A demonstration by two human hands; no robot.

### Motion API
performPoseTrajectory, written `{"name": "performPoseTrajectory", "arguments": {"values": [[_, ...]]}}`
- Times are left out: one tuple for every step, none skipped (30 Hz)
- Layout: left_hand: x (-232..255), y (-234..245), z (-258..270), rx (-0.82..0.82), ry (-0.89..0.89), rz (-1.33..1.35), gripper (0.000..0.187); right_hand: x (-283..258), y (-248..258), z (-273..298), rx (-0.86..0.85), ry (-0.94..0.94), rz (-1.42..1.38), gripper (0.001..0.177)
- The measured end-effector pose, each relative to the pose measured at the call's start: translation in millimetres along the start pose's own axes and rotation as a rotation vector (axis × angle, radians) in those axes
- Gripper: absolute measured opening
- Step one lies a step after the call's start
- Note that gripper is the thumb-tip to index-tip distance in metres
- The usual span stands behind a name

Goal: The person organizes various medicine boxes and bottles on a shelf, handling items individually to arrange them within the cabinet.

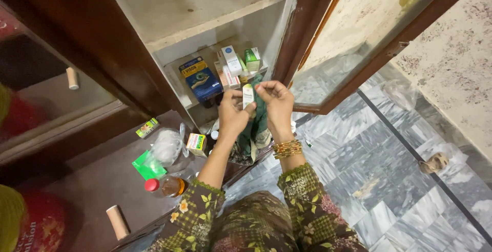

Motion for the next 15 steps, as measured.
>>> {"name": "performPoseTrajectory", "arguments": {"values": [[-7.3, -1.5, -4.5, -0.029, 0.044, 0.038, 0.037, 0.1, 0.7, 0.0, -0.008, 0.007, -0.001, 0.009], [-13.3, -2.5, -7.9, -0.059, 0.088, 0.076, 0.036, -0.1, 1.0, 0.7, -0.015, 0.014, -0.002, 0.009], [-17.8, -3.1, -10.9, -0.086, 0.132, 0.114, 0.034, -0.4, 1.0, 1.4, -0.024, 0.021, -0.003, 0.010], [-16.8, -2.2, -14.0, -0.084, 0.113, 0.146, 0.034, 0.5, 1.7, 2.3, -0.044, 0.005, 0.013, 0.010], [-16.1, -0.5, -16.1, -0.080, 0.097, 0.177, 0.034, 1.9, 3.0, 5.2, -0.062, -0.015, 0.030, 0.010], [-14.7, 1.6, -18.0, -0.076, 0.081, 0.209, 0.034, 4.0, 4.4, 8.4, -0.081, -0.034, 0.046, 0.009], [-13.5, 4.1, -21.4, -0.058, 0.084, 0.210, 0.035, 6.3, 4.9, 11.9, -0.098, -0.045, 0.026, 0.010], [-11.6, 7.2, -24.7, -0.040, 0.086, 0.211, 0.035, 9.3, 4.3, 16.2, -0.115, -0.055, 0.006, 0.010], [-9.9, 8.9, -26.3, -0.021, 0.088, 0.212, 0.036, 11.8, 3.4, 18.0, -0.132, -0.064, -0.015, 0.010], [-7.6, 6.3, -25.8, -0.026, 0.075, 0.207, 0.038, 12.0, 5.1, 16.5, -0.134, -0.058, 0.005, 0.010], [-4.8, 3.9, -25.0, -0.029, 0.062, 0.201, 0.039, 11.5, 5.6, 13.9, -0.138, -0.052, 0.023, 0.010], [-1.4, 1.4, -23.7, -0.031, 0.049, 0.195, 0.040, 9.9, 5.8, 10.8, -0.141, -0.047, 0.041, 0.010], [-1.3, -3.5, -20.2, -0.053, 0.074, 0.157, 0.040, 6.1, 8.2, 6.3, -0.121, -0.032, 0.049, 0.010], [-1.9, -8.6, -14.7, -0.075, 0.099, 0.119, 0.040, 1.4, 11.0, 0.1, -0.100, -0.017, 0.057, 0.010], [-1.2, -14.1, -10.7, -0.098, 0.122, 0.084, 0.040, -3.3, 12.9, -6.2, -0.081, 0.001, 0.066, 0.009]]}}
Point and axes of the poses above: each hand's wrist, its own z-axis away from the middle knuckle, its own y-axis out of the back of the hand, x = y × z, the point moved 7 cm from there along -z, towards the middle knuckle, and after that the axes turned 13 degrees about y, right-handed, at the moved point
